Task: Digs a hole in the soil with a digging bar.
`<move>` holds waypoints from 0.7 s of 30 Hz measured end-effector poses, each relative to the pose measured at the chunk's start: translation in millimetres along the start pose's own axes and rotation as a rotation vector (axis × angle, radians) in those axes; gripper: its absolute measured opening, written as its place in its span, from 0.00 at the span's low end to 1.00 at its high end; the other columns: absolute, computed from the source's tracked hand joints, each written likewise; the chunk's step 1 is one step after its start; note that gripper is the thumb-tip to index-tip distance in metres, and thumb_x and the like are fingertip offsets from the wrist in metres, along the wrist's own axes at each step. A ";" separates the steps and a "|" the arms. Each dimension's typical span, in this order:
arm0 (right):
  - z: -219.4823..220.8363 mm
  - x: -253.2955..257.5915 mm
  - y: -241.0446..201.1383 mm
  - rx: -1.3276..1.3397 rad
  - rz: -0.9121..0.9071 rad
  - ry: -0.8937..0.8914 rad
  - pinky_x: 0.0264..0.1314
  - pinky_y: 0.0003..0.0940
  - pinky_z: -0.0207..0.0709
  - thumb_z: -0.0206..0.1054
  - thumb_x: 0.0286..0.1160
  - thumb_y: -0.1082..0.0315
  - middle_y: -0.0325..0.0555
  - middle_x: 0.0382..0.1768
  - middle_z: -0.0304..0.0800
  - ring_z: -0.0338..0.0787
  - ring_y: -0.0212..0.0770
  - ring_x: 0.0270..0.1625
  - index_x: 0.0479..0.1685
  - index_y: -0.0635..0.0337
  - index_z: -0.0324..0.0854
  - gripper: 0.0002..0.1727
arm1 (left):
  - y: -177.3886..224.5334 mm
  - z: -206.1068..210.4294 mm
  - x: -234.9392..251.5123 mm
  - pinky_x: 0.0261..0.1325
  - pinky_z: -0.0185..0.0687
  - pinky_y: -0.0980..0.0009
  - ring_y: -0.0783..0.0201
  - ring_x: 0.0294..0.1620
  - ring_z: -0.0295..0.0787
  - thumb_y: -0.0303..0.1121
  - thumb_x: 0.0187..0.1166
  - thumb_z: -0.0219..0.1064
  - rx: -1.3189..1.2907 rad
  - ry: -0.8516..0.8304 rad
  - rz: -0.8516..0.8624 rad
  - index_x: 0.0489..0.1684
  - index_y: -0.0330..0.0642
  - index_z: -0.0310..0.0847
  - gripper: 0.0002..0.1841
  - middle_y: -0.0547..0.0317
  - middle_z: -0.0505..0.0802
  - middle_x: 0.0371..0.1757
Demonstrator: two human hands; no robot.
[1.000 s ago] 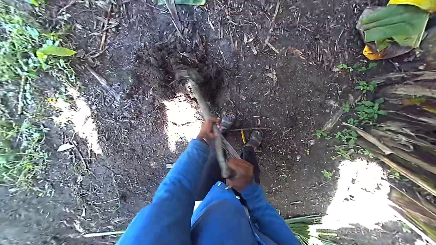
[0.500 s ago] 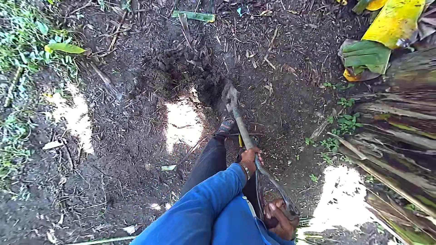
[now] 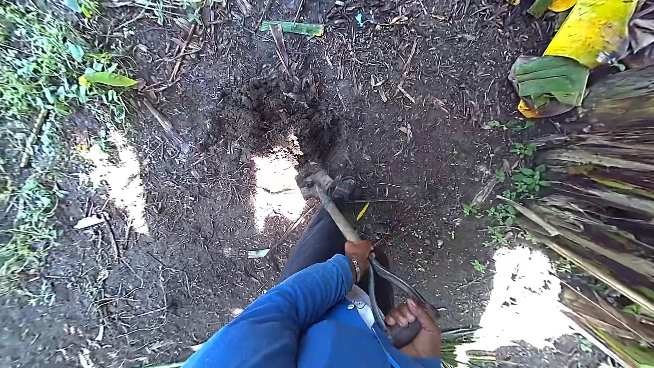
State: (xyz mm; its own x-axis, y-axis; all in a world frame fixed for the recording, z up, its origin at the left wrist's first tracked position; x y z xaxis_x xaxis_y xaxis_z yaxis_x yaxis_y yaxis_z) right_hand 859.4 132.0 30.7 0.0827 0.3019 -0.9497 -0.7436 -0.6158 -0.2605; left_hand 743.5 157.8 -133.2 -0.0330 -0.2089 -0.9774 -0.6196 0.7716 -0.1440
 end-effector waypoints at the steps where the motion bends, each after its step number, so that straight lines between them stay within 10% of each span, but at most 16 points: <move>1: -0.9 3.5 7.0 0.003 0.000 0.018 0.20 0.33 0.83 0.51 0.80 0.68 0.35 0.08 0.76 0.81 0.34 0.11 0.15 0.50 0.79 0.21 | -1.1 -6.8 5.9 0.34 0.86 0.63 0.58 0.30 0.86 0.22 0.69 0.74 0.056 -0.004 0.012 0.62 0.27 0.73 0.23 0.44 0.87 0.42; 10: -39.7 10.8 28.4 0.102 -0.153 -0.067 0.16 0.29 0.81 0.48 0.90 0.62 0.33 0.07 0.74 0.79 0.32 0.09 0.17 0.52 0.78 0.26 | -33.8 -18.4 46.9 0.28 0.88 0.62 0.57 0.22 0.85 0.27 0.78 0.68 -0.270 -0.180 0.087 0.49 0.31 0.75 0.10 0.49 0.86 0.27; 21: -199.2 -38.4 166.8 0.148 0.072 -0.074 0.31 0.43 0.90 0.45 0.88 0.62 0.38 0.09 0.79 0.86 0.42 0.16 0.12 0.51 0.73 0.28 | -162.3 -127.0 86.9 0.24 0.84 0.65 0.61 0.18 0.82 0.24 0.72 0.71 0.032 -0.024 0.309 0.50 0.30 0.74 0.14 0.51 0.84 0.26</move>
State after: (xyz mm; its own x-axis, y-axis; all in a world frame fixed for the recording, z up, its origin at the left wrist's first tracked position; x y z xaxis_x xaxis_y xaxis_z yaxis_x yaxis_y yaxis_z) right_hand 864.4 -127.3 -10.8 -0.0192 0.3168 -0.9483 -0.8356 -0.5258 -0.1587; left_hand 741.6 -61.9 -175.1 -0.1966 0.0524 -0.9791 -0.5582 0.8150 0.1557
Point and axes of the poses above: each hand's wrist, its own x-axis towards the middle knuckle, its own z-axis out of the palm, y = z × x, the point moved 3 cm from there along x, towards the middle knuckle
